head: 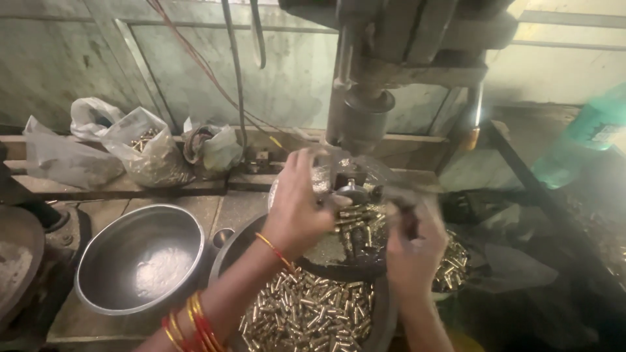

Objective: Using an industrial press machine to process small cylindrical metal parts.

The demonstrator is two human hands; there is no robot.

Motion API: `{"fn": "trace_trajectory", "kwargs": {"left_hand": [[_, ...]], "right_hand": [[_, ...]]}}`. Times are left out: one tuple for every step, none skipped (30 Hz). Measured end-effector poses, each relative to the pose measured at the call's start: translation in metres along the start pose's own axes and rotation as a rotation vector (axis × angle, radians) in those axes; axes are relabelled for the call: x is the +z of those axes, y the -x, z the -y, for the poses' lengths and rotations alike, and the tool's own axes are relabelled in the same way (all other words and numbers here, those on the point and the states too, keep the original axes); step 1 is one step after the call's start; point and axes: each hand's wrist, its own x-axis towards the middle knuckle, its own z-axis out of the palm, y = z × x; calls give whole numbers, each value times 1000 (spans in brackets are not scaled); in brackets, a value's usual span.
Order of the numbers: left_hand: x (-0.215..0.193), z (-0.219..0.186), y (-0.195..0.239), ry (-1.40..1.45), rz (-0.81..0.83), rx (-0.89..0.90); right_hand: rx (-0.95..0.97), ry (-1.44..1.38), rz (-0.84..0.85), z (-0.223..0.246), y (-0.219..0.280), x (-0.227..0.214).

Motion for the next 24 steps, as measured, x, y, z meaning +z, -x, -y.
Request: {"fn": "trace_trajectory", "kwargs": {"left_hand": [[-4,-3,-4,1,3,2],[-9,-5,-7,85,113,-141],[-11,-7,-11,175,224,-283],[-5,0,-7,180,226,-282],[1,7,-2,241,200,-192],[7,16,2,302,174,-102],[8,16,3,301,176,-108],[11,17,3,398,187,-150],[13,20,1,493,193,-192],[13,18,2,491,190,-198],[13,18,1,528,184,-216],[12,16,1,566,178,-234],[13,17,-1,563,169,-241],[13,15,-2,619,186,-304],[10,13,-3,669,212,-360],[9,18,-6,661,213,-360],[11,18,-4,664,217,-353],[12,16,-2,667,221,-347],[11,14,-1,673,226,-343],[11,13,1,566,166,-251],[7,12,4,450,102,-157],[1,10,6,449,103,-153],[0,9,6,242,58,-105],[-1,8,6,37,11,-57]], "right_hand": [[2,0,-3,2,-11,-7],[-170,172,-162,3,-21,-13],[-348,346,-312,4,-33,-20],[-348,352,-313,11,-57,-24],[-232,181,-243,17,-81,-27],[-117,11,-169,22,-105,-30],[-111,11,-166,-6,-133,-27],[-282,-1,-65,-36,-163,-24],[-452,-18,45,-66,-193,-18],[-450,-21,50,-100,-211,-13],[-611,446,-112,-135,-230,-6],[-755,915,-273,-169,-249,1],[-760,908,-264,-170,-254,6],[-754,787,-194,-170,-257,10],[-738,661,-133,-169,-259,12],[-736,654,-136,-181,-270,22],[-661,500,-103,-192,-276,22],[-584,346,-71,-202,-281,21],[-584,354,-75,-214,-289,20],[-602,439,-84,-226,-296,19],[-621,515,-93,-236,-304,24],[-622,514,-98,-196,-272,19],[-698,493,-144,-159,-244,9],[-775,466,-186,-122,-216,0]]}}
